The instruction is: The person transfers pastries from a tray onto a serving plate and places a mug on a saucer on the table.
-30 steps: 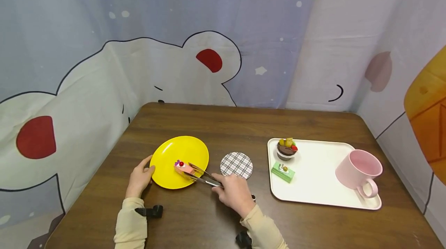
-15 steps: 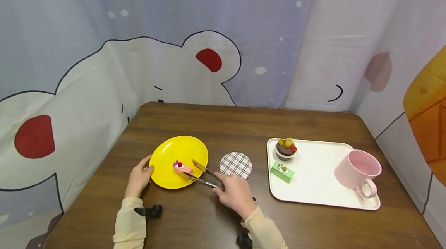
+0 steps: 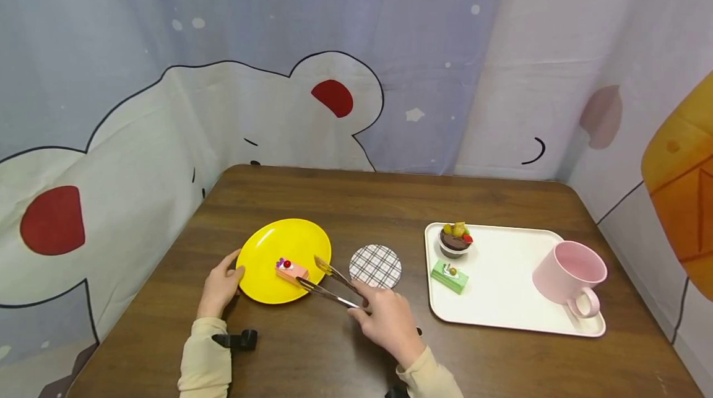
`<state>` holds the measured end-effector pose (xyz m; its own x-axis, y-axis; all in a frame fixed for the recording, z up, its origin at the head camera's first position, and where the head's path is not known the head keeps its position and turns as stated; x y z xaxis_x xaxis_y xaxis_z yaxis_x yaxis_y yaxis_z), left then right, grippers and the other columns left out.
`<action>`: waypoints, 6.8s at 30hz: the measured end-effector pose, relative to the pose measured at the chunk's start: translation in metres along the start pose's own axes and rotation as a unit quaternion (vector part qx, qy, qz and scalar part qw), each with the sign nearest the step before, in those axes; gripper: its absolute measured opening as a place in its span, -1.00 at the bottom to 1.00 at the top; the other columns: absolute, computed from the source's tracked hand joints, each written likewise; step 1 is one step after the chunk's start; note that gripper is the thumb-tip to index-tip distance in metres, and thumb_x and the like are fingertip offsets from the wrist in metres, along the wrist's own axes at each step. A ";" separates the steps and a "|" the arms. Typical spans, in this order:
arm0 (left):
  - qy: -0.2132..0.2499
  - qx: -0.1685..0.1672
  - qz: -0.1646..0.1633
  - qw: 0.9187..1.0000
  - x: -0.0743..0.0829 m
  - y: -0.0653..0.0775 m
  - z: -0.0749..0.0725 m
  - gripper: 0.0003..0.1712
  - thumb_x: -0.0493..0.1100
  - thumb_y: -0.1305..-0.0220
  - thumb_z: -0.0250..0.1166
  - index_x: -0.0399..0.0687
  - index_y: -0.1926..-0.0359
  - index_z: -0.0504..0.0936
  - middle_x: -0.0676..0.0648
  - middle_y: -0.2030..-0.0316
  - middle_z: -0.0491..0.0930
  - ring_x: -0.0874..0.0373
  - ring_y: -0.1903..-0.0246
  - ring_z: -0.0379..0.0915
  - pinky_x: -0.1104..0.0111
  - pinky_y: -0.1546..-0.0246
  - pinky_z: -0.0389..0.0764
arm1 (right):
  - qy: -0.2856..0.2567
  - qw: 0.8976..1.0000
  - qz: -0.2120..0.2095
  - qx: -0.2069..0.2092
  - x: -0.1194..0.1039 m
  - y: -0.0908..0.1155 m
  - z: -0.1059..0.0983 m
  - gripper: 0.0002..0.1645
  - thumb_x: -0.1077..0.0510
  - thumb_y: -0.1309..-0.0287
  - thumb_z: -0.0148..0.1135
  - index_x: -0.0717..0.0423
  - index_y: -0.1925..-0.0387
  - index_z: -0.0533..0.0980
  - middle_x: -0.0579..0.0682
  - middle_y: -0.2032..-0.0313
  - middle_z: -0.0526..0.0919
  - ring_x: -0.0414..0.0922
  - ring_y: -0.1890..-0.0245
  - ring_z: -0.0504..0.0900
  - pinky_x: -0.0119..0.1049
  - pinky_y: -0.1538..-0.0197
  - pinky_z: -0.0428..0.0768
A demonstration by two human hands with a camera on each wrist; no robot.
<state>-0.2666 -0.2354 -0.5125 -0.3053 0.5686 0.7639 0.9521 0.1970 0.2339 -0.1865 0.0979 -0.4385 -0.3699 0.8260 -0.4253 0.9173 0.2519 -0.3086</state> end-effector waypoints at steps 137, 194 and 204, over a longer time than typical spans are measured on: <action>-0.031 0.016 0.005 0.999 0.000 0.000 0.005 -0.37 -0.11 -0.48 -0.11 -0.05 -0.51 0.04 -0.44 -0.35 0.25 -0.36 -0.30 0.26 -0.20 -0.29 0.27 | 0.022 0.961 0.152 0.231 0.120 0.091 -0.099 -0.55 0.21 0.24 0.53 0.00 0.16 0.73 0.24 0.39 0.75 0.28 0.50 0.67 0.00 0.48 0.45; -0.037 0.033 0.025 0.998 0.002 0.003 0.003 -0.40 -0.11 -0.48 -0.09 -0.03 -0.49 0.12 -0.43 -0.27 0.38 -0.33 -0.24 0.36 -0.20 -0.23 0.33 | -0.023 0.998 0.015 0.065 0.005 -0.052 0.023 -0.60 0.03 0.06 0.48 -0.14 0.08 0.70 -0.04 0.39 0.79 -0.19 0.63 0.51 -0.36 0.59 0.34; -0.037 0.029 0.028 0.998 0.003 0.003 0.002 -0.40 -0.11 -0.48 -0.09 -0.02 -0.49 0.11 -0.43 -0.25 0.40 -0.33 -0.21 0.38 -0.20 -0.20 0.36 | -0.015 0.998 0.038 0.037 0.006 -0.054 0.035 -0.60 0.01 0.00 0.44 -0.13 0.04 0.69 -0.03 0.36 0.78 -0.24 0.64 0.36 -0.42 0.61 0.21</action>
<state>-0.2646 -0.2314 -0.5108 -0.2550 0.6372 0.7273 0.9655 0.2090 0.1554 -0.2437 0.0718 -0.4538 -0.3050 0.8257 -0.4745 0.9296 0.1499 -0.3368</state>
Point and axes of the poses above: each hand's wrist, its own y-axis away from the middle knuckle, its own z-axis out of the palm, x = y × z, the point moved 6 cm from there along -y, towards the middle knuckle
